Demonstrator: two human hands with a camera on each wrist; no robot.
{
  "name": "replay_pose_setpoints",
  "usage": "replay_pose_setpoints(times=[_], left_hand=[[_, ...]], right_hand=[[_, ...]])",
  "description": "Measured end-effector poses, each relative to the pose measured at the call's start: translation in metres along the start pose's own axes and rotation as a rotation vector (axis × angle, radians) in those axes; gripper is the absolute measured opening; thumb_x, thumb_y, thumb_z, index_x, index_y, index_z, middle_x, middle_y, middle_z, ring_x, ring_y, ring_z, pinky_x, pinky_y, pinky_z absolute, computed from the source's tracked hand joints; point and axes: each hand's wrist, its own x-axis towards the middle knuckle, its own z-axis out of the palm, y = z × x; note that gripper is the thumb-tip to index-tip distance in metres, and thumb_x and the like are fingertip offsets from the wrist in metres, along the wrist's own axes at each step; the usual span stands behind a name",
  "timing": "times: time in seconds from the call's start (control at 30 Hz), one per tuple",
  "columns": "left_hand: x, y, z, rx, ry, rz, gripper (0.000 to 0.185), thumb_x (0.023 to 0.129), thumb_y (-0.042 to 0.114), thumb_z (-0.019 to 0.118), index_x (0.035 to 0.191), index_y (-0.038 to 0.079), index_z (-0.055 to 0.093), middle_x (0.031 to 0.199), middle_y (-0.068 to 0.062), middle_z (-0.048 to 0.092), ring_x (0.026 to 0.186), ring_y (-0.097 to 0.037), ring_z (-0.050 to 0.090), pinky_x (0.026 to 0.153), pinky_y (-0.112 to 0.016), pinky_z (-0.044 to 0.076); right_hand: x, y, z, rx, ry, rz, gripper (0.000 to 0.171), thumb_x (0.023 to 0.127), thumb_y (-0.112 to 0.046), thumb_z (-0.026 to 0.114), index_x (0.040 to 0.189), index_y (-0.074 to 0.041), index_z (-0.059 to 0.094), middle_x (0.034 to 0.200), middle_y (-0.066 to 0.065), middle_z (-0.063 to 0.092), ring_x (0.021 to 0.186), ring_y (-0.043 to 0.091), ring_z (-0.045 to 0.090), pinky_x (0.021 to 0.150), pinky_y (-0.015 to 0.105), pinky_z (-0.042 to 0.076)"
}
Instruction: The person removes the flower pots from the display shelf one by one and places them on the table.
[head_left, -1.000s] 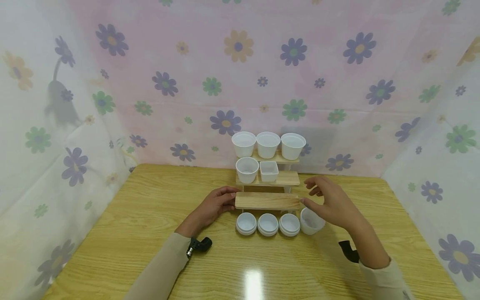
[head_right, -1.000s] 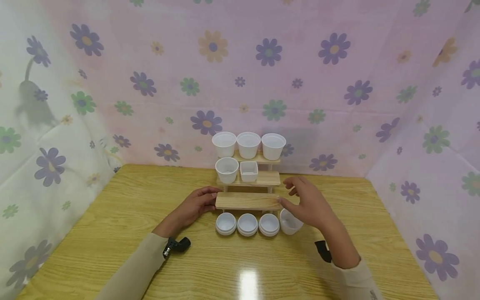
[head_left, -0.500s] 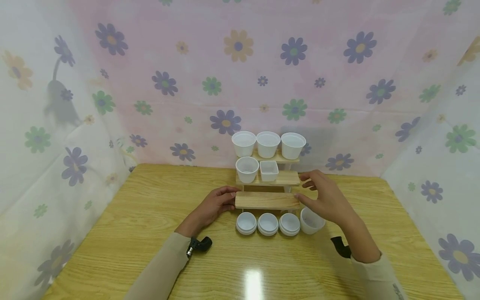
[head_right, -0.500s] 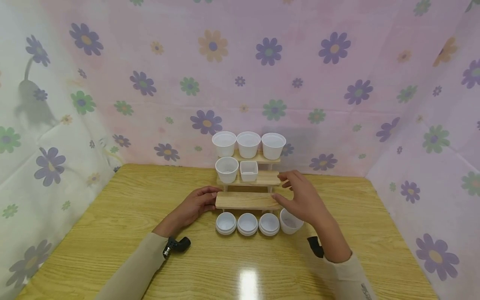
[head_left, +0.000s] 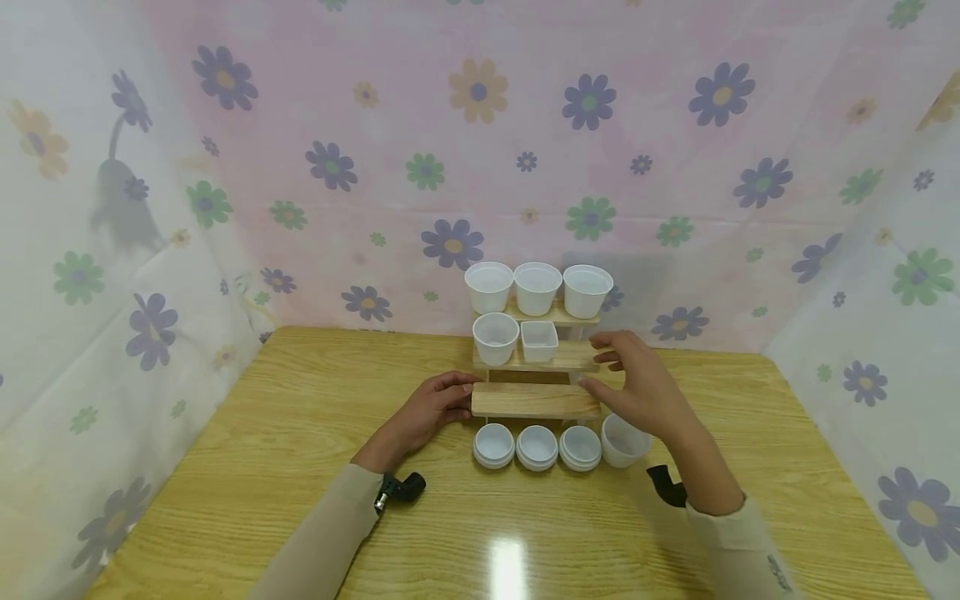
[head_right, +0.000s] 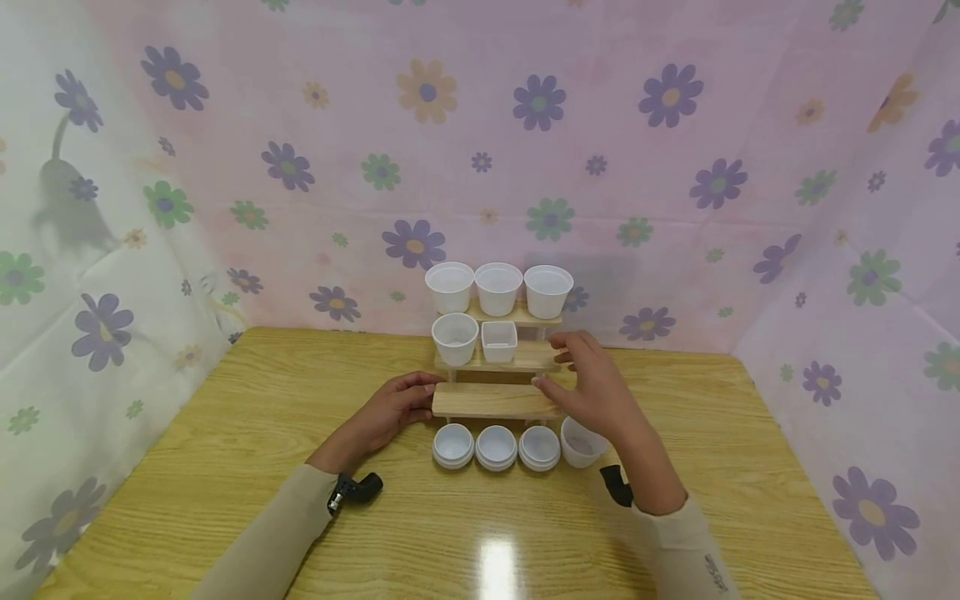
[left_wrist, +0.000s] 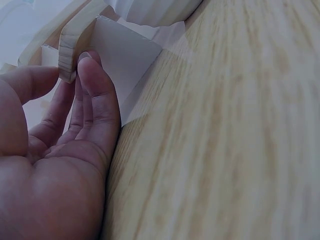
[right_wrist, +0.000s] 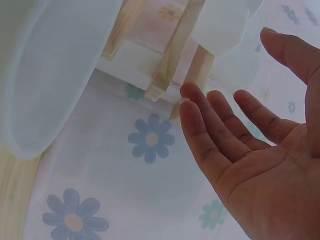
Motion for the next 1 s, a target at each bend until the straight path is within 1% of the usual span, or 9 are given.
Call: replay_pose_setpoints(times=[0.23,0.4,0.7,0.83,1.0], left_hand=[[0.001,0.001,0.001,0.001,-0.001,-0.009,0.041,0.112,0.022,0.057,0.145,-0.003,0.057,0.117,-0.006,0.069,0.096,-0.016,0.066,0.083,-0.027,0.058],[0.001,0.002,0.002,0.007,-0.001,-0.010,0.041,0.112,0.021,0.056,0.145,-0.002,0.057,0.117,-0.006,0.068,0.097,-0.016,0.066,0.084,-0.028,0.058],[-0.001,0.002,0.002,0.019,0.003,-0.006,0.039,0.112,0.020,0.054,0.145,-0.002,0.057,0.119,-0.006,0.069,0.099,-0.016,0.066,0.084,-0.028,0.058],[-0.001,0.001,0.001,0.023,0.003,-0.005,0.039,0.113,0.019,0.053,0.145,-0.003,0.057,0.118,-0.005,0.069,0.098,-0.016,0.066,0.084,-0.028,0.058],[-0.001,0.002,0.002,0.017,0.006,-0.001,0.039,0.112,0.020,0.055,0.144,-0.002,0.058,0.115,-0.005,0.069,0.096,-0.016,0.066,0.083,-0.028,0.058]], right_hand=[[0.005,-0.003,0.005,0.036,-0.003,-0.016,0.060,0.095,-0.012,0.081,0.146,0.002,0.052,0.140,0.022,0.055,0.119,0.043,0.065,0.098,0.057,0.056],[0.010,-0.005,0.008,0.054,0.011,0.004,0.060,0.095,-0.011,0.081,0.146,0.002,0.052,0.138,0.022,0.055,0.119,0.042,0.065,0.098,0.056,0.056],[0.019,-0.008,0.017,0.085,0.036,0.055,0.061,0.095,-0.013,0.082,0.146,0.003,0.051,0.138,0.025,0.055,0.118,0.043,0.066,0.098,0.057,0.056],[0.024,-0.011,0.019,0.103,0.029,0.092,0.064,0.095,-0.014,0.082,0.148,0.003,0.050,0.139,0.026,0.057,0.119,0.043,0.065,0.100,0.058,0.055],[0.031,-0.016,0.021,0.132,0.008,0.173,0.069,0.095,-0.017,0.082,0.152,0.001,0.048,0.142,0.027,0.059,0.124,0.044,0.064,0.105,0.061,0.052]])
